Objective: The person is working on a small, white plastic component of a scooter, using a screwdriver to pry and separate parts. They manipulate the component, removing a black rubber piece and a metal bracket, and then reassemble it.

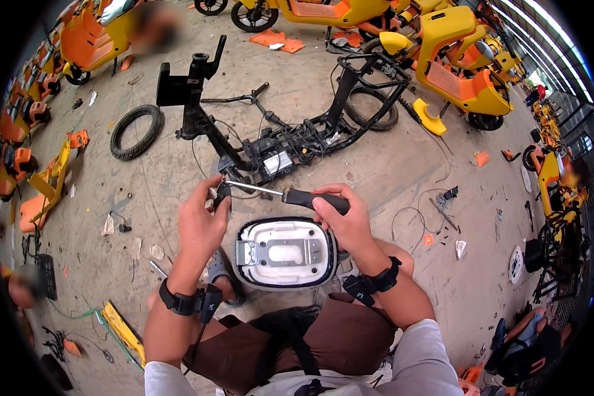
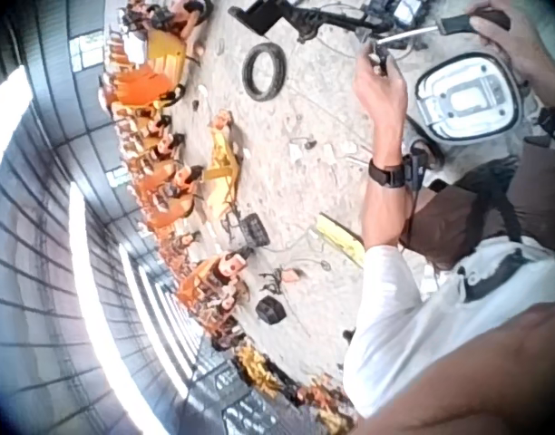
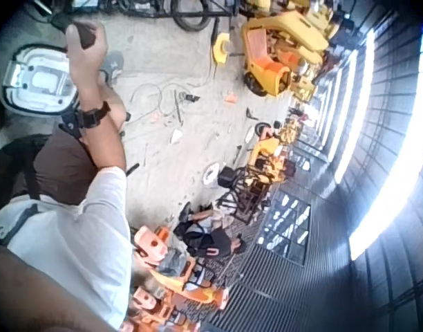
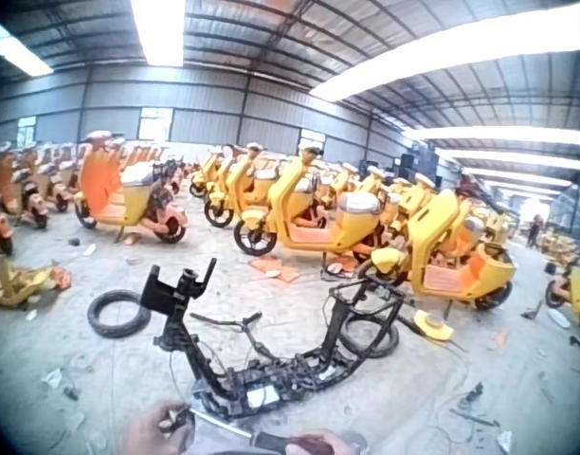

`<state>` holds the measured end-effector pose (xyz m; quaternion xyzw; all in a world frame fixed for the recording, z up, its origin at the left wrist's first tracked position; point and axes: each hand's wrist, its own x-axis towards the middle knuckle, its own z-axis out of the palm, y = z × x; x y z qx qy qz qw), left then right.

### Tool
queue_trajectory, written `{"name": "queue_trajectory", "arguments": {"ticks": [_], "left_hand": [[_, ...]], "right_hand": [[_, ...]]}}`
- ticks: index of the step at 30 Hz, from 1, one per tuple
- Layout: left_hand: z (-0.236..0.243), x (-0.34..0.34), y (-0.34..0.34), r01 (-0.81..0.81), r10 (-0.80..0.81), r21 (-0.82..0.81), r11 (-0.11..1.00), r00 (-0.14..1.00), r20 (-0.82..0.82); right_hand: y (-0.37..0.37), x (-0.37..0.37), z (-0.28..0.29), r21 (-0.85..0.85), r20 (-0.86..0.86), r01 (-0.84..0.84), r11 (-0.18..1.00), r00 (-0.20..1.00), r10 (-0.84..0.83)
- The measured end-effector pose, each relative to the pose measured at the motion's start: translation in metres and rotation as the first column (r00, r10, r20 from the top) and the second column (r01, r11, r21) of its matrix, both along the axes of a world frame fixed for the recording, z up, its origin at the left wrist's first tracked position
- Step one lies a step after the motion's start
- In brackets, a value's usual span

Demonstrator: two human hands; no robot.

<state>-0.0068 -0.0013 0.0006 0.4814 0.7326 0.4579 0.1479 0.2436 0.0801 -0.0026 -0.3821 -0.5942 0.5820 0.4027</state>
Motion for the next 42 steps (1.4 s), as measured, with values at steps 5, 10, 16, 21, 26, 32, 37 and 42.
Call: {"name": "queue_trajectory", "arguments": {"ticks": [5,10,16,21,26,32,37,42], "left_hand": [[-0.006,-0.007,-0.002,0.000,0.000,0.008,1.000,1.000,0.007],[-0.010,-0.003,0.000,-0.005,0.005,0.025,1.000,1.000,0.008],[0.005,-0.004,0.003,0.014,-0.015,0.036,0.999,1.000,0.018],[0.007,-0.009,0.003,-0.053,0.040,0.160,0.986,0.996,0.085],[0.011,-0.014,0.000,0.067,-0.067,-0.038,0.997,0.998,0.013],[0.014,-0.015,-0.005,0.100,-0.136,-0.222,0.970,0.979,-0.155],[0.017,-0.021,-0.015,0.117,-0.153,-0.248,0.962,0.979,-0.133],[0.010,-0.037,-0.026,0.136,-0.175,-0.234,0.963,0.972,-0.155]], "right_hand": [[-0.013,-0.005,-0.003,0.173,0.074,-0.030,0.985,0.997,0.018],[-0.005,-0.005,0.003,-0.248,-0.046,-0.055,0.967,0.998,0.045],[0.003,-0.006,-0.001,-0.450,-0.103,-0.065,0.890,0.994,0.020],[0.008,-0.008,-0.005,-0.134,0.066,0.164,0.977,0.986,-0.156],[0.011,-0.007,-0.036,0.134,0.541,-0.032,0.990,0.840,-0.046],[-0.001,-0.013,-0.118,-0.085,0.842,-0.326,0.942,0.482,0.243],[-0.005,-0.016,-0.152,-0.080,0.879,-0.414,0.907,0.400,0.260],[-0.013,-0.024,-0.172,-0.068,0.898,-0.438,0.896,0.365,0.247]]}}
